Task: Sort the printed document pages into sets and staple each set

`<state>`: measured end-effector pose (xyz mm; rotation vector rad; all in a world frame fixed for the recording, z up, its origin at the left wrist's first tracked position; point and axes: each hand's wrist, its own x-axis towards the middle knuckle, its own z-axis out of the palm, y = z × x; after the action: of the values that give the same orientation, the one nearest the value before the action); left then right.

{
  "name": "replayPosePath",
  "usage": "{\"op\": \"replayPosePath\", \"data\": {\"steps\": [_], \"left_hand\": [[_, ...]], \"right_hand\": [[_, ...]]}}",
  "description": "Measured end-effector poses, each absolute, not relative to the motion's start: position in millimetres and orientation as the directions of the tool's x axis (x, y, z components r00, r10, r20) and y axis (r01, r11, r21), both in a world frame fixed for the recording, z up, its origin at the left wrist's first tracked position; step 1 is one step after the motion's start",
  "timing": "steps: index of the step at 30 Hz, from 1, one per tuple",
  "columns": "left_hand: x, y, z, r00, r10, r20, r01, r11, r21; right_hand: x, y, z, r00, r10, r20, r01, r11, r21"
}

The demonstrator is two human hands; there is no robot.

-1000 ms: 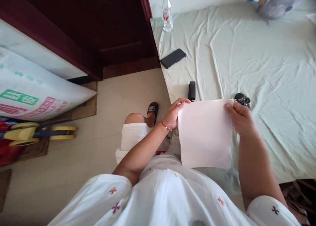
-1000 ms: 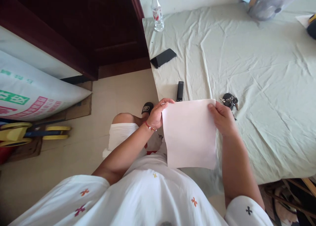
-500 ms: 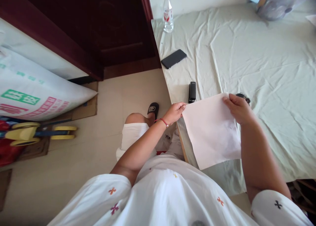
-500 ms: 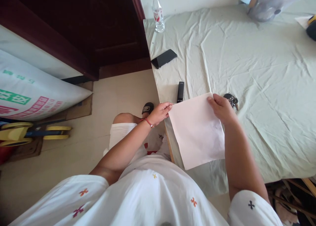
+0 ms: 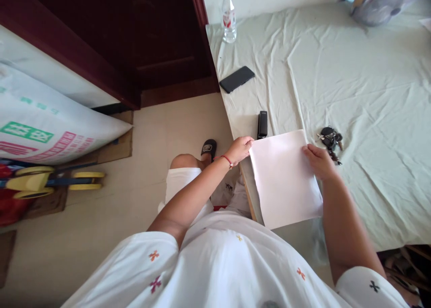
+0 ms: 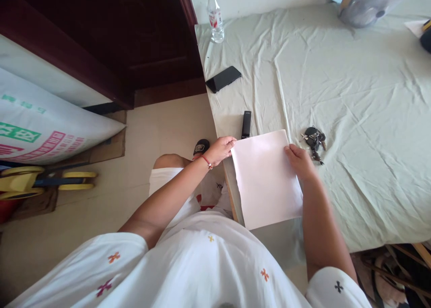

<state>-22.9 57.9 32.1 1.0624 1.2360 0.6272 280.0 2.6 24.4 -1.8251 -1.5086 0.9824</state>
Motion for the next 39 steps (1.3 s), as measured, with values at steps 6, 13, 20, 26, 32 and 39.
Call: {"op": "replayPosePath", "data": {"steps": [6, 13, 20, 26, 32, 39], "left_hand": [[-23.7, 59.3, 31.7, 0.233, 0.862, -0.45, 0.087, 0.443, 0.892], [-26.0, 57.3, 19.6, 0.252, 0.87, -0.424, 0.216, 0.377, 0.901], [-27.2, 56.9, 14.1, 0.3, 0.871, -0.389, 0.256, 0.32, 0.912], [-31.1, 57.1, 7.5, 0.348, 0.861, -0.372, 0.261, 0.292, 0.92], [-30.7, 56.0, 4.8, 0.348, 0.898, -0.27, 0.331, 0.152, 0.931], [-31.9, 54.9, 5.4, 0.373, 0.899, -0.229, 0.363, 0.086, 0.928]], "right_hand": [[277.2, -6.1, 26.7, 0.113, 0.984, -0.141, 0.629, -0.181, -0.756], [279.4, -1.3, 31.6, 0.119, 0.966, -0.229, 0.554, -0.257, -0.792], [272.0, 27.0, 41.4, 0.09, 0.953, -0.289, 0.326, -0.302, -0.896], [272.9, 37.8, 38.9, 0.037, 0.99, -0.139, 0.56, -0.136, -0.818], [279.8, 43.1, 45.5, -0.039, 0.989, -0.141, 0.765, -0.061, -0.642], [280.5, 47.8, 51.7, -0.083, 0.987, -0.141, 0.786, -0.022, -0.617]]}}
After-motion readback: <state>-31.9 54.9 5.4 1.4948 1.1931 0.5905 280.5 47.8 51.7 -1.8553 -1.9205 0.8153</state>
